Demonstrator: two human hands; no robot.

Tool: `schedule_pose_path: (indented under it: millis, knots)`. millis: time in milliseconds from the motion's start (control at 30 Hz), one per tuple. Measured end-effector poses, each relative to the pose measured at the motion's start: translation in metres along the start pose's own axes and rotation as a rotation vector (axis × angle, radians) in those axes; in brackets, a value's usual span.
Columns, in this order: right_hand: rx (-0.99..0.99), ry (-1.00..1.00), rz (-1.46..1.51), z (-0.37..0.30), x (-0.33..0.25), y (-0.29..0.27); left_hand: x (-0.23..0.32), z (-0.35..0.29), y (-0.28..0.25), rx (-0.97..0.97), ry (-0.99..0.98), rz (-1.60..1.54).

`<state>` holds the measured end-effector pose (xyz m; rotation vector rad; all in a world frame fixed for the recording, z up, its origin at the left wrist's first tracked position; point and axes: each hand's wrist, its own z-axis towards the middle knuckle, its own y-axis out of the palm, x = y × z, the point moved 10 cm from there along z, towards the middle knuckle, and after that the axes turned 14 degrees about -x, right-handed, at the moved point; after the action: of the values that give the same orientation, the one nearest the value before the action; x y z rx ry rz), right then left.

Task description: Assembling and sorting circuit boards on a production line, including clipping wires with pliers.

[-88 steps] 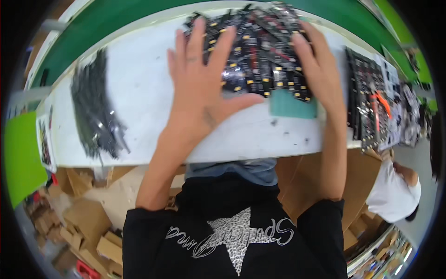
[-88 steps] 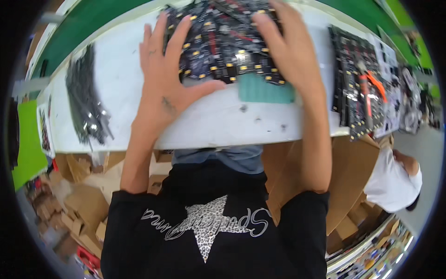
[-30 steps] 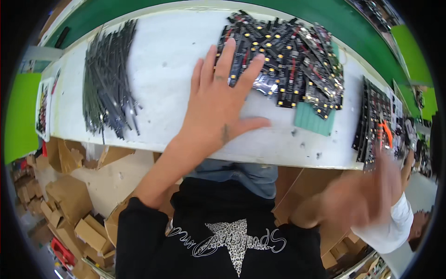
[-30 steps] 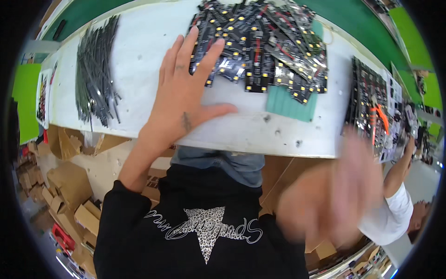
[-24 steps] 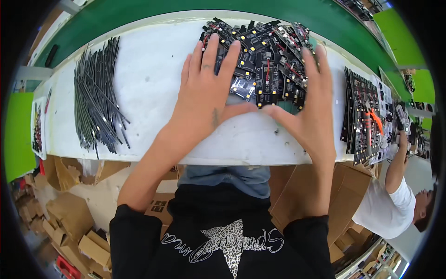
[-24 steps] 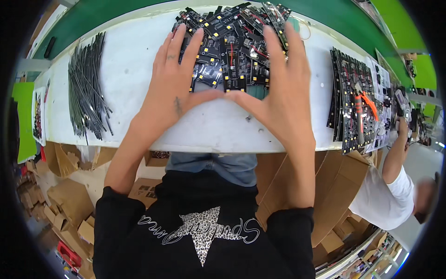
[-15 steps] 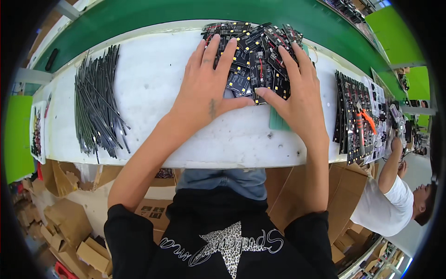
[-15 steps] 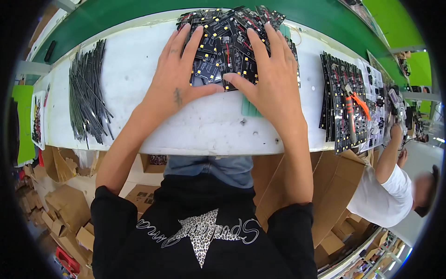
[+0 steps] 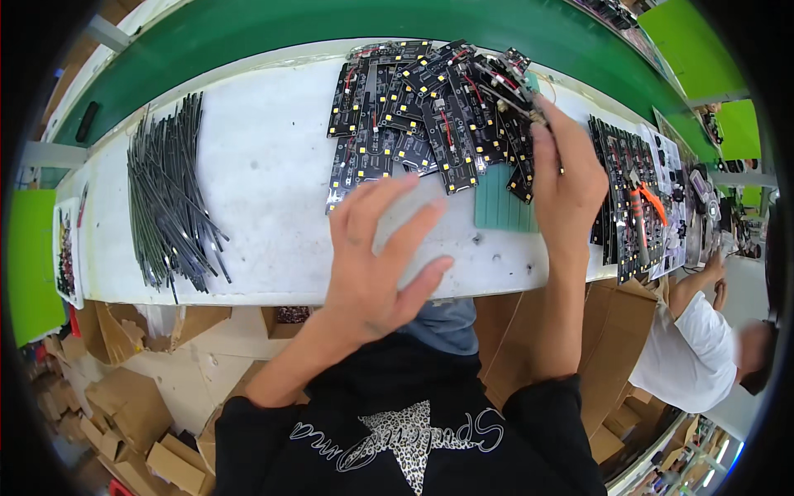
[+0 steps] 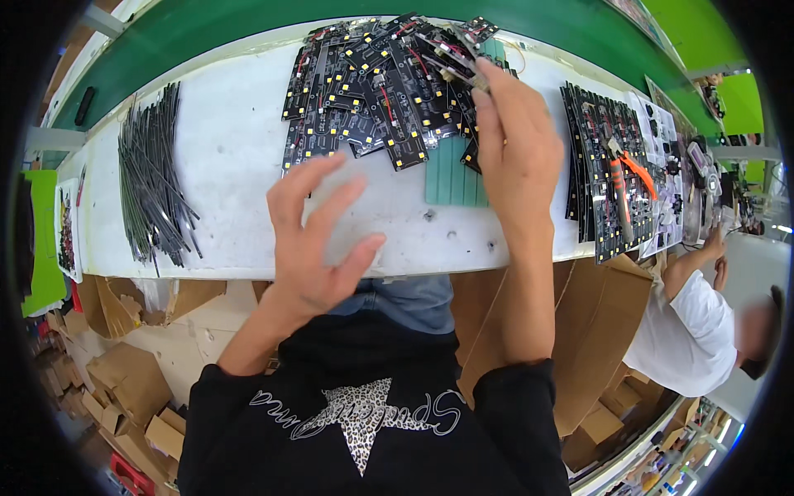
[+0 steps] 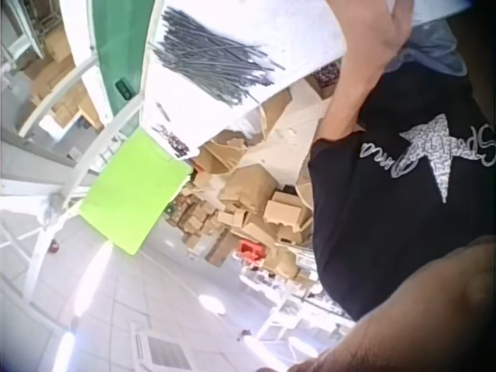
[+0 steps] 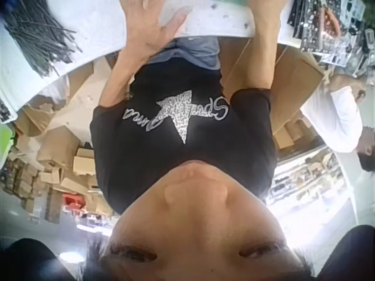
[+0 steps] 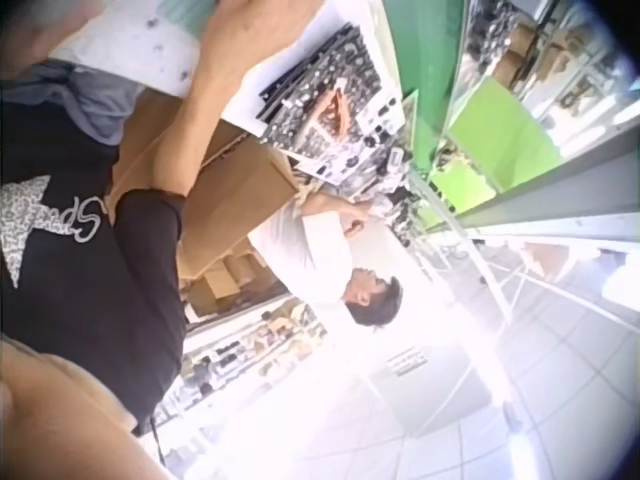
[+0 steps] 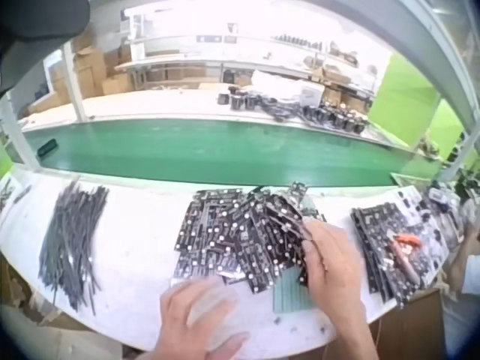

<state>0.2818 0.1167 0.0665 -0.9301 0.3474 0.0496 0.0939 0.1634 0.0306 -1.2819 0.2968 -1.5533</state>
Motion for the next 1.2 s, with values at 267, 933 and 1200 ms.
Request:
schedule_pose_path:
  millis: [267,933,1200]
  knots:
    - [0.287,0.058,0.122,-0.005,0.011,-0.030,-0.001,0.013,0.037,-0.128,-0.091,-0.884]
    - [-0.144,-0.308,0.386,-0.062,-0.121,0.034,-0.026,-0.013,0.055,-0.118,-0.157,-1.641]
    - [-0.291,-0.358,0.538,-0.072,-0.143,0.045,-0.064,-0.047,0.018,-0.017,-0.492,-1.532]
